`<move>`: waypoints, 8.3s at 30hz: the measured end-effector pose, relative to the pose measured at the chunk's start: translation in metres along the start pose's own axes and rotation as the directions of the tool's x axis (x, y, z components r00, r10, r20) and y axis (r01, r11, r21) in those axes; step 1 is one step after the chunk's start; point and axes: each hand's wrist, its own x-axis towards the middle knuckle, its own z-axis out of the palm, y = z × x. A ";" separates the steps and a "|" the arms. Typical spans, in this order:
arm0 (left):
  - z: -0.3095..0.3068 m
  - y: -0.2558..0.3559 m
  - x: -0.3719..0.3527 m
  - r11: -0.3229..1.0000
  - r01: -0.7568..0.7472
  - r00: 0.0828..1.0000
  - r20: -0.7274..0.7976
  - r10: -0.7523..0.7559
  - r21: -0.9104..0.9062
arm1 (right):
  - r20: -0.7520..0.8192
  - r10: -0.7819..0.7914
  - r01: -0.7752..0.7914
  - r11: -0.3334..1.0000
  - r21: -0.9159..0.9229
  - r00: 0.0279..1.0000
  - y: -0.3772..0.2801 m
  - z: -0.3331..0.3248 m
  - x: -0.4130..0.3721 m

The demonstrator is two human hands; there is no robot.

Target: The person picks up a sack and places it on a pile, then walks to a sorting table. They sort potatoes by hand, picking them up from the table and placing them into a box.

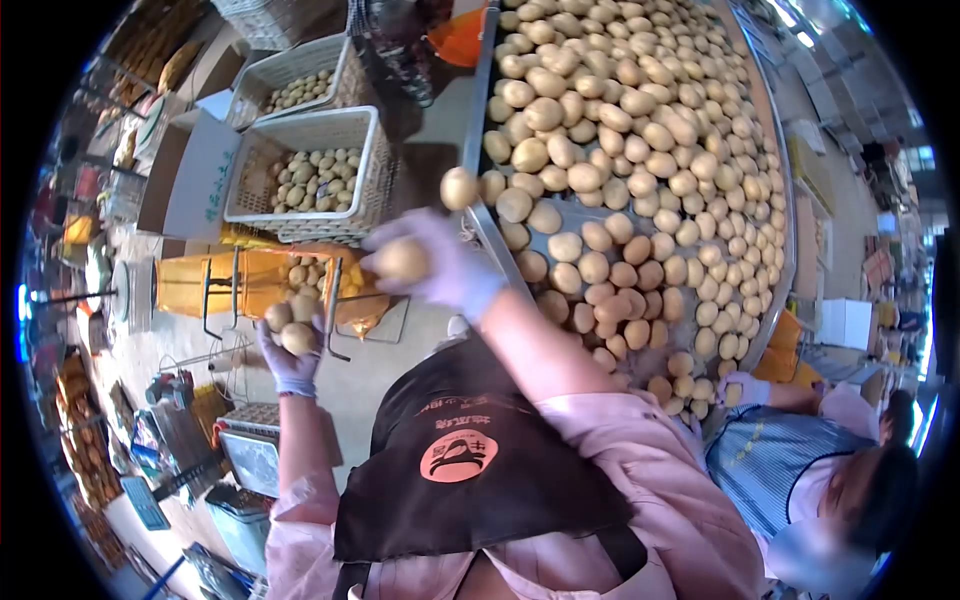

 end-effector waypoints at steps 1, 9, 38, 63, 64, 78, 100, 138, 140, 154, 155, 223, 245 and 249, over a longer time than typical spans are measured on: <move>-0.004 0.018 0.019 1.000 -0.026 0.998 -0.057 0.026 0.001 | 0.110 -0.285 0.283 0.690 -0.666 0.952 0.041 0.020 0.021; -0.106 0.033 0.123 0.829 -0.020 0.830 -0.452 0.326 0.560 | -0.128 -0.272 0.093 0.671 -0.735 0.954 0.072 0.039 -0.020; 0.089 -0.288 0.042 -0.485 -0.780 0.566 0.777 -0.277 0.395 | -0.698 -0.664 -0.901 0.082 -0.426 0.269 -0.063 -0.104 -0.346; 0.113 -0.436 -0.002 -0.026 -1.000 0.023 0.155 -0.988 -0.017 | -0.947 -0.304 -0.602 0.738 -0.303 0.104 -0.088 -0.171 -0.329; 0.109 -0.447 -0.013 -0.090 -0.987 0.084 0.052 -0.995 -0.130 | -0.904 -0.391 -0.667 0.628 -0.400 0.175 -0.083 -0.166 -0.337; 0.168 -0.454 0.018 -0.300 -0.951 0.308 -0.219 -0.926 -0.068 | -0.876 -0.377 -0.862 0.285 -0.420 0.302 -0.065 -0.170 -0.346; 0.206 -0.399 0.053 0.201 0.827 0.343 -0.187 -0.921 0.525 | -0.980 -0.031 -0.980 0.024 -0.198 0.197 -0.109 -0.257 -0.280; 0.077 -0.180 -0.001 0.765 0.641 0.763 0.159 -0.627 -0.056 | -0.759 -0.058 -0.698 -0.443 -0.563 0.649 -0.084 -0.269 -0.108; 0.055 -0.157 -0.009 0.834 0.547 0.834 0.140 -0.534 -0.074 | -0.784 -0.046 -0.752 -0.324 -0.575 0.619 -0.080 -0.264 -0.129; 0.005 0.072 0.039 0.975 -0.152 0.773 -0.596 0.218 0.160 | -0.111 -0.028 -0.057 0.715 -0.697 0.993 0.039 0.087 0.062; -0.011 0.077 0.049 0.949 -0.130 0.823 -0.503 0.264 0.286 | -0.061 -0.012 -0.030 0.761 -0.648 0.998 0.037 0.097 0.059; 0.202 -0.415 0.042 -0.195 -0.497 0.590 0.164 -0.790 0.845 | -0.693 -0.661 -0.705 0.345 -0.620 0.287 -0.139 -0.247 -0.333; 0.184 -0.390 0.036 0.159 0.404 0.634 -0.151 -0.758 0.901 | -0.957 -0.257 -0.982 0.088 -0.166 0.139 -0.160 -0.390 -0.290; 0.179 -0.385 0.026 0.014 -0.034 0.603 0.032 -0.797 0.999 | -0.942 -0.262 -0.861 0.409 -0.304 0.209 -0.127 -0.323 -0.295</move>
